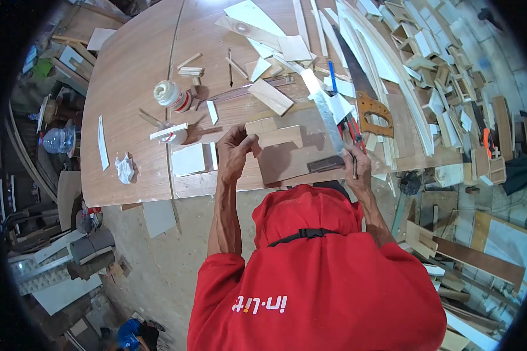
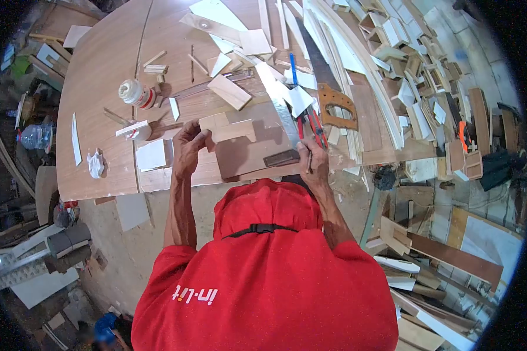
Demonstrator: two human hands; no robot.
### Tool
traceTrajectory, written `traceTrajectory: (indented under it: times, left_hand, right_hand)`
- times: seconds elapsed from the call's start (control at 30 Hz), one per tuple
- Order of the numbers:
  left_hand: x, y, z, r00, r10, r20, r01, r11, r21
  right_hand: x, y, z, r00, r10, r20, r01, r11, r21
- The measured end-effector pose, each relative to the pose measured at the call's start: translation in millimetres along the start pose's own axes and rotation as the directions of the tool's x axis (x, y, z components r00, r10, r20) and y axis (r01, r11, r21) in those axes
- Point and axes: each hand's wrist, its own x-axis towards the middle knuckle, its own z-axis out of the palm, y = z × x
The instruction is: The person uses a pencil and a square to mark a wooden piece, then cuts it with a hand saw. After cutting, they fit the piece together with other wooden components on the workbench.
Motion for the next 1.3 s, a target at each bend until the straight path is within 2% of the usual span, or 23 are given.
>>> traceTrajectory:
  times: [0.03, 0.13, 0.17, 0.27, 0.33, 0.4, 0.43, 0.5, 0.53, 0.6, 0.67, 0.73, 0.77, 0.8, 0.83, 0.87, 0.93, 1.0, 1.03, 1.13, 1.17, 1.23, 1.3]
  left_hand:
    - [-2, 0, -3, 1.000, 0.010, -0.023, -0.010, 1.000, -0.002]
    - [-9, 5, -10, 0.999, -0.004, -0.039, 0.003, 1.000, -0.023]
    - [-11, 4, -9, 0.996, -0.007, -0.088, 0.006, 1.000, -0.017]
    - [-12, -3, -14, 0.992, 0.012, -0.124, -0.014, 1.000, -0.015]
    - [-11, -11, -15, 0.987, 0.009, -0.161, -0.011, 1.000, -0.015]
    - [-7, -20, -16, 0.970, -0.029, -0.240, 0.036, 0.999, 0.024]
    - [-1, -33, -17, 0.970, -0.034, -0.242, 0.040, 0.999, 0.019]
    - [12, -50, -10, 0.959, 0.063, -0.276, 0.026, 0.951, 0.307]
    - [17, -55, -1, 0.962, 0.055, -0.267, 0.030, 0.952, 0.304]
    - [23, -59, 21, 0.925, 0.196, -0.326, 0.014, 0.838, 0.545]
    - [23, -54, 32, 0.948, 0.124, -0.293, 0.060, 0.835, 0.547]
    - [25, -58, 35, 0.959, 0.183, -0.215, 0.073, 0.573, 0.816]
    - [23, -59, 36, 0.963, 0.174, -0.208, 0.073, 0.571, 0.818]
    - [19, -58, 37, 0.961, 0.205, -0.186, 0.058, 0.509, 0.859]
    - [17, -57, 36, 0.958, 0.236, -0.164, 0.044, 0.444, 0.895]
    - [18, -59, 34, 0.960, 0.228, -0.163, 0.047, 0.443, 0.895]
    - [17, -63, 28, 0.914, 0.405, 0.037, -0.191, 0.347, 0.918]
    - [12, -67, 29, 0.905, 0.417, 0.079, -0.232, 0.331, 0.914]
    - [9, -67, 29, 0.891, 0.438, 0.122, -0.279, 0.314, 0.908]
    - [5, -73, 29, 0.853, 0.503, 0.135, -0.310, 0.282, 0.908]
    - [5, -76, 29, 0.857, 0.496, 0.136, -0.308, 0.284, 0.908]
    - [5, -83, 29, 0.808, 0.578, 0.114, -0.352, 0.320, 0.880]
    - [5, -87, 30, 0.816, 0.571, 0.090, -0.335, 0.339, 0.879]
  right_hand:
    - [8, 2, 10, 0.995, -0.099, -0.002, 0.099, 0.995, -0.031]
    - [29, -9, 33, 0.995, -0.075, 0.067, 0.078, 0.996, -0.048]
    - [34, -14, 37, 0.988, -0.139, 0.073, 0.142, 0.989, -0.042]
    - [41, -11, 53, 0.986, -0.134, 0.098, 0.138, 0.990, -0.036]
    - [41, -18, 54, 0.990, -0.111, 0.090, 0.116, 0.991, -0.058]
    - [37, -25, 48, 0.994, -0.103, -0.034, 0.101, 0.994, -0.049]
    - [36, -9, 49, 0.994, -0.102, -0.029, 0.100, 0.994, -0.053]
    - [36, 18, 47, 0.993, -0.057, -0.102, 0.061, 0.998, 0.034]
    - [32, 20, 42, 0.993, -0.049, -0.108, 0.053, 0.998, 0.027]
    - [17, 18, 29, 0.996, 0.069, -0.058, -0.065, 0.996, 0.062]
    - [4, 18, 22, 0.995, 0.075, -0.062, -0.072, 0.996, 0.050]
    - [-9, -3, 15, 0.988, 0.142, 0.058, -0.142, 0.990, -0.004]
    - [-17, -17, 14, 0.959, 0.260, 0.110, -0.275, 0.949, 0.157]
    - [-24, -16, 15, 0.957, 0.270, 0.108, -0.285, 0.946, 0.156]
    - [-30, -13, 16, 0.986, 0.144, 0.078, -0.150, 0.986, 0.070]
    - [-35, -12, 17, 0.998, 0.013, 0.063, -0.012, 1.000, -0.021]
    - [-45, -16, 19, 0.990, 0.094, 0.109, -0.092, 0.995, -0.023]
    - [-52, -19, 22, 0.971, 0.173, 0.167, -0.178, 0.984, 0.017]
    - [-53, -20, 23, 0.970, 0.162, 0.181, -0.163, 0.987, -0.013]
    - [-58, -28, 24, 0.939, 0.233, 0.251, -0.237, 0.971, -0.016]
    - [-58, -30, 23, 0.937, 0.241, 0.253, -0.244, 0.970, -0.018]
    - [-58, -36, 21, 0.913, 0.276, 0.300, -0.281, 0.959, -0.029]
    - [-64, -33, 19, 0.912, 0.308, 0.271, -0.313, 0.949, -0.027]
